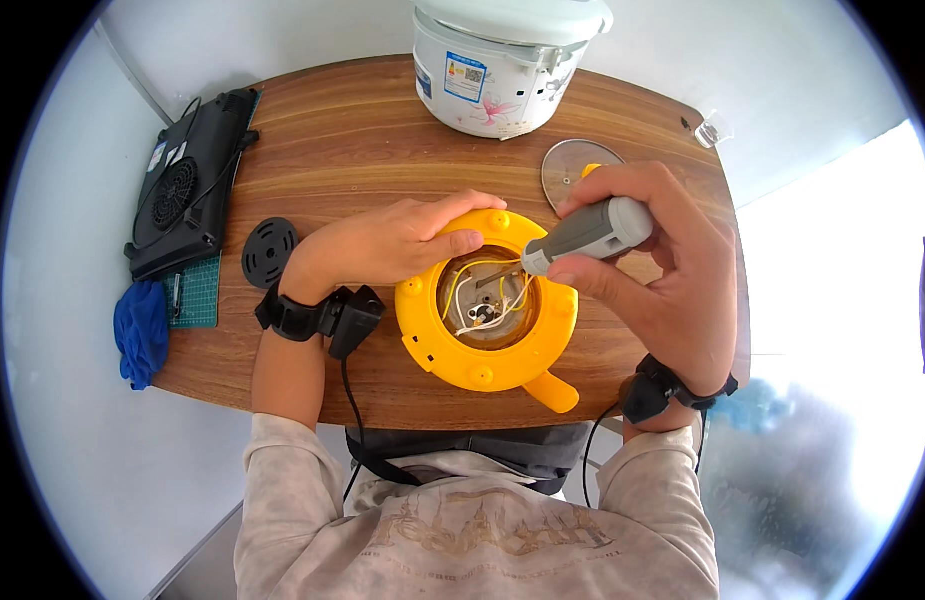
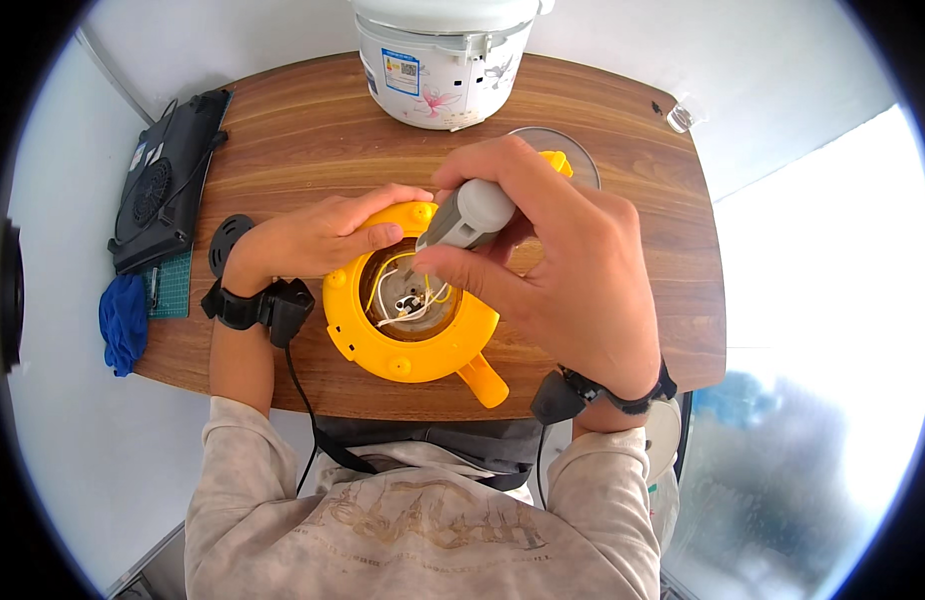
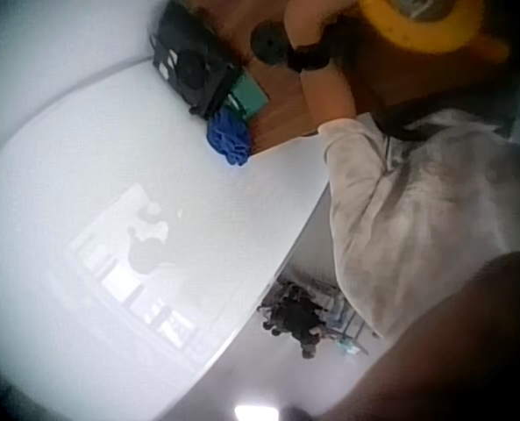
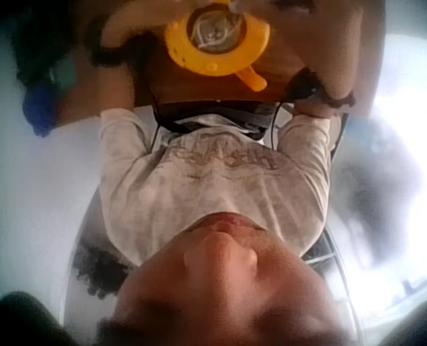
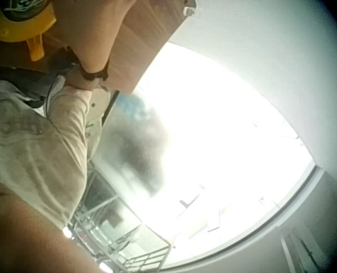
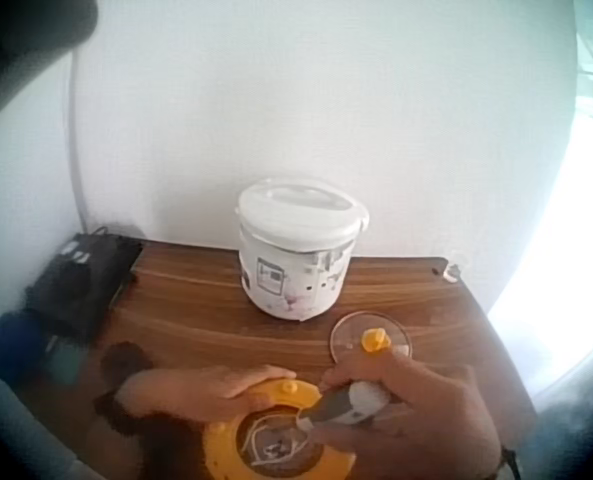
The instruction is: The person disassembles a yellow electric kettle by unscrewing the base, removes the bottom cover, and uses a screwdriver to adjust internal components. They then reassemble the kettle, wipe the interior with a blue cloth, and place the glass lid back on top.
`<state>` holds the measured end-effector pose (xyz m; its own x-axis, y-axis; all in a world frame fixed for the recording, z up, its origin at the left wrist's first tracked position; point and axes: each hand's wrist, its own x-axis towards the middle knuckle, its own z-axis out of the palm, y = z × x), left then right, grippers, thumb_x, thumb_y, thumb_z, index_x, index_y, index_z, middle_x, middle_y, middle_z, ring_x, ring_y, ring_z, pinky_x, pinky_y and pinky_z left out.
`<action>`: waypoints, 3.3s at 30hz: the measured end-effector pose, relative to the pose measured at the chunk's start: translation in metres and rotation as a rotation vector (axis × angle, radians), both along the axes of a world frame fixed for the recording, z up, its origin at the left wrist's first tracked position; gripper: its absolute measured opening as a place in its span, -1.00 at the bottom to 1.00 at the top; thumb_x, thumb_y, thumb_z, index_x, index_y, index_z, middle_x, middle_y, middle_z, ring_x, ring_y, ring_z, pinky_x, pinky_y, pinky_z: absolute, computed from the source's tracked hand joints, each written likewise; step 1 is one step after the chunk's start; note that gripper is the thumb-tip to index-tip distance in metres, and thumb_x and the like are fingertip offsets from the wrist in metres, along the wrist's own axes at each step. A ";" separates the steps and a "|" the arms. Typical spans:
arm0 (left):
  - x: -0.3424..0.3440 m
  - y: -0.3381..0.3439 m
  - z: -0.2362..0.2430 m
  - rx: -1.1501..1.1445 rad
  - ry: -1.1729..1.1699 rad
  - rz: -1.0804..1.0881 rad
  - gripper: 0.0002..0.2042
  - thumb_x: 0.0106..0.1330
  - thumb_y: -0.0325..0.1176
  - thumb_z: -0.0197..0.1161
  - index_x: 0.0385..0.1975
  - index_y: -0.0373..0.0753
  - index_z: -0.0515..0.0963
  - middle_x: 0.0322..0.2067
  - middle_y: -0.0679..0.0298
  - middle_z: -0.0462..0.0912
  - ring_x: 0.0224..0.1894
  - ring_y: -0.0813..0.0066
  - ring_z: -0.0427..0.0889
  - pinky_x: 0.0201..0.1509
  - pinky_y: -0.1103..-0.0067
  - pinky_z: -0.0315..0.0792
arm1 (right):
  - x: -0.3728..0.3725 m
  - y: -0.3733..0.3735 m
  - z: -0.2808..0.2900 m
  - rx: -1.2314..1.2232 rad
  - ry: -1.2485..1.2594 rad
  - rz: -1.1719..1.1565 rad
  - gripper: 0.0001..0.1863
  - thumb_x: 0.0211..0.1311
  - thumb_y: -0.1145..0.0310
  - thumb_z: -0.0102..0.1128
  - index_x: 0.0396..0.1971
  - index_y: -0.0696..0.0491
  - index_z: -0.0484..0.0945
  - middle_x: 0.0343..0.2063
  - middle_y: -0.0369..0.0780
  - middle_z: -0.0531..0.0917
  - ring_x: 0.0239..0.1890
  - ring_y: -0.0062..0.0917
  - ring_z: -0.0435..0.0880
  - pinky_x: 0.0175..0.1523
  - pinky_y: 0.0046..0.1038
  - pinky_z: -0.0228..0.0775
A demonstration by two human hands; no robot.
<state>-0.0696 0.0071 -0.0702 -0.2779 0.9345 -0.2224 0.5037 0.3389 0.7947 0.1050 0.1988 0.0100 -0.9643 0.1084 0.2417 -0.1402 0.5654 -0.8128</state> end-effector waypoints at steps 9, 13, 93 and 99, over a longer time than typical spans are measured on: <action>0.002 -0.004 -0.006 0.088 0.014 0.010 -0.54 0.61 -0.07 -0.06 0.37 -0.15 0.29 0.16 -0.03 0.57 0.16 0.07 0.59 0.21 0.38 0.44 | -0.011 0.003 -0.009 0.078 -0.011 0.147 -0.56 0.07 0.48 0.56 -0.05 0.12 0.58 -0.16 -0.24 0.68 -0.10 -0.55 0.71 0.05 -0.51 0.57; 0.001 -0.002 -0.005 0.044 -0.009 0.014 -0.51 0.62 -0.07 -0.04 0.39 -0.22 0.25 0.15 0.08 0.57 0.14 0.21 0.57 0.24 0.45 0.41 | -0.008 0.000 -0.003 0.016 -0.123 0.044 -0.65 0.15 0.45 0.51 -0.08 0.12 0.59 -0.17 -0.25 0.69 -0.13 -0.56 0.72 0.05 -0.51 0.59; 0.004 -0.002 -0.011 0.100 0.006 0.011 -0.56 0.61 -0.18 -0.03 0.36 -0.26 0.25 0.18 0.01 0.53 0.19 0.13 0.55 0.26 0.42 0.40 | 0.010 -0.025 -0.005 0.139 0.060 0.020 -0.62 -0.16 0.45 0.62 -0.31 0.08 0.60 -0.39 -0.31 0.72 -0.36 -0.60 0.69 -0.20 -0.58 0.50; 0.006 0.003 -0.013 0.067 0.025 0.020 -0.57 0.61 -0.20 -0.03 0.36 -0.24 0.24 0.18 0.01 0.53 0.19 0.12 0.55 0.27 0.41 0.39 | 0.008 -0.019 -0.009 0.052 -0.019 -0.046 -0.68 -0.13 0.52 0.52 -0.32 0.06 0.61 -0.40 -0.32 0.73 -0.32 -0.65 0.70 -0.18 -0.59 0.50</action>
